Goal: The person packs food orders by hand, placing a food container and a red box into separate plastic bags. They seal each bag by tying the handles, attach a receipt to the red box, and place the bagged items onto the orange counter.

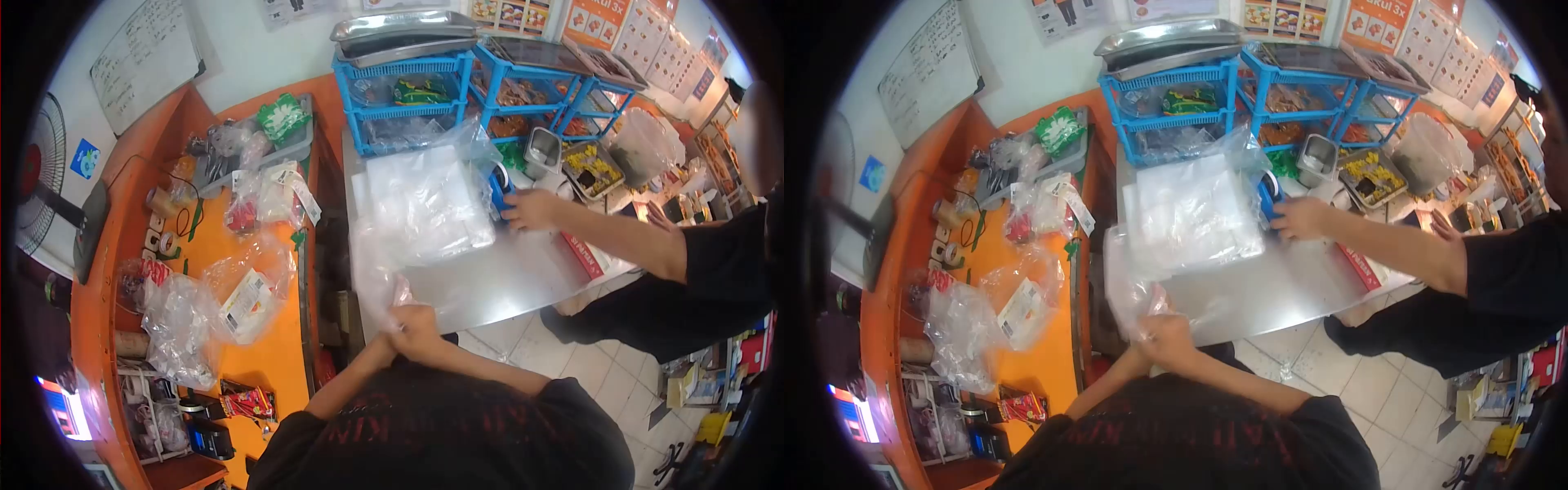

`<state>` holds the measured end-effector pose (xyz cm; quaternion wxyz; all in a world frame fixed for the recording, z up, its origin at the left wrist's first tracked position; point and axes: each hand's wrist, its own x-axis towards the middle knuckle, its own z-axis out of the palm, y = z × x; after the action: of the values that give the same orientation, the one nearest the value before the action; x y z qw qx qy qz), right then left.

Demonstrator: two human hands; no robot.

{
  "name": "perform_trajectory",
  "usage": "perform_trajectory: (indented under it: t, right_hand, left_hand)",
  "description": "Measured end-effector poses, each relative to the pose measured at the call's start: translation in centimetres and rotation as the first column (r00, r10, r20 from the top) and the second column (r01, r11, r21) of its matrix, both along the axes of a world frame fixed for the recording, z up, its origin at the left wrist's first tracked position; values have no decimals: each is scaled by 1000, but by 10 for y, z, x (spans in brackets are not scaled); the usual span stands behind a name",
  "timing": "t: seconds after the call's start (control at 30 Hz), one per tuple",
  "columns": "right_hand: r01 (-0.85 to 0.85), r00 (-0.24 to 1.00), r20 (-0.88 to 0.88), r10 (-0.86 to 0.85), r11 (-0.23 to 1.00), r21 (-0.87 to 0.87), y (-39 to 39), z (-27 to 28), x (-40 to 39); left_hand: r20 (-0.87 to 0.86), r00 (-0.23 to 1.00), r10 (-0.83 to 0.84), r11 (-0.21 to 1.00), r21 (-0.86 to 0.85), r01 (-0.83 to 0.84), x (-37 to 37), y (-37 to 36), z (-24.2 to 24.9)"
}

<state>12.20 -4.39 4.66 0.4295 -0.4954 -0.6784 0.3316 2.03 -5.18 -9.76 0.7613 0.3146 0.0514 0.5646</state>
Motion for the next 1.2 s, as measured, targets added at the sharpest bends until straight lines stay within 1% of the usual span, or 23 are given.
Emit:
perform_trajectory:
  t: [0.03, 0.1, 0.13, 0.2, 0.23, 0.27, 0.33, 0.37, 0.43, 0.5, 0.53, 0.57, 0.6, 0.63, 0.7, 0.73, 0.9, 0.97, 1.0, 1.07, 1.1, 1.17, 1.2]
  right_hand:
    - [-153, 984, -13, 177, 883, 443, -10, -4, -8]
    - [-69, 997, 48, 57, 952, 298, 12, -18, 5]
    - [-95, 987, -129, 97, 995, 21, 11, -19, 2]
    - [-162, 944, -321, 82, 959, -231, 21, -15, -2]
    - [-91, 987, -129, 96, 995, 40, 15, -15, -2]
    - [-74, 996, 75, 52, 939, 336, 21, -13, 4]
    - [107, 972, 232, -20, 923, -368, 89, -61, 54]
    - [334, 905, 351, -241, 913, -233, 112, -113, 77]
    - [68, 878, 470, 95, 946, -318, 79, -70, 81]
    - [-627, 757, -164, 632, 634, -452, 30, -13, 68]
    - [-625, 759, -165, 630, 633, -456, 30, -11, 67]
    - [-694, 697, -570, 434, 608, -385, 31, -11, 68]
    - [-733, 479, -862, 163, 615, -291, 33, -9, 68]
    - [-731, 477, -864, 158, 617, -291, 35, 8, 68]
    - [-675, 157, -987, -13, 728, -117, 43, 54, 74]
    - [-555, 409, -909, -86, 767, -322, 49, 49, 78]
    - [-304, 484, -840, -243, 854, -422, 43, 58, 94]
    - [-277, 491, -823, -285, 845, -457, 42, 56, 101]
    - [-96, 589, -747, -310, 890, -445, 46, 55, 98]
    - [31, 718, -635, -286, 924, -381, 46, 45, 89]
    - [123, 833, -486, -265, 945, -304, 43, 42, 83]
    - [-31, 863, -465, -199, 897, -440, 29, 45, 53]
    - [-19, 860, -465, -210, 897, -442, 31, 43, 52]
  left_hand:
    - [-5, 1000, -10, 1000, -10, 10, 4, -3, 28]
    - [-397, 917, 31, 500, -788, -359, 25, 8, 90]
    - [-528, 846, 72, 785, -493, -375, 20, 4, 106]
    - [-496, 831, 254, 906, -179, -383, 0, 14, 78]
    - [-409, 821, 398, 916, 138, -375, -6, 7, 75]
    - [-774, 615, 148, 840, -230, -491, -9, 14, 73]
    - [-456, 889, 31, 687, -637, -351, 12, 14, 182]
    - [-282, 959, 37, 552, -794, -254, 22, 14, 237]
    - [-71, 997, 26, 763, -643, -66, -6, 30, 210]
    - [142, 989, -52, 906, -410, 106, -4, 39, 203]
    - [-70, 993, 97, 791, -600, -119, 5, 40, 209]
    - [-306, 933, 190, 609, -709, -356, 12, 39, 211]
    - [-381, 920, 89, 820, -496, -284, -3, 34, 191]
    - [-384, 920, 84, 819, -499, -283, 2, 32, 190]
    - [-841, 462, 280, 785, -77, -615, 16, 32, 188]
    - [-736, 651, 186, 807, -263, -529, 12, 31, 177]
    - [-463, 858, 225, 558, -660, -502, -38, 41, 120]
    - [-562, 734, 380, 111, -760, -640, -52, 38, 112]
    - [-562, 743, 363, 134, -758, -638, -47, 34, 116]
    - [-724, 316, 613, 469, 12, -883, -29, 19, 138]
    - [-724, 327, 608, 484, 12, -875, -11, 14, 148]
    - [-930, 278, 239, 957, 176, -232, 26, 0, 166]
    - [-931, 281, 234, 960, 175, -220, 38, -2, 171]
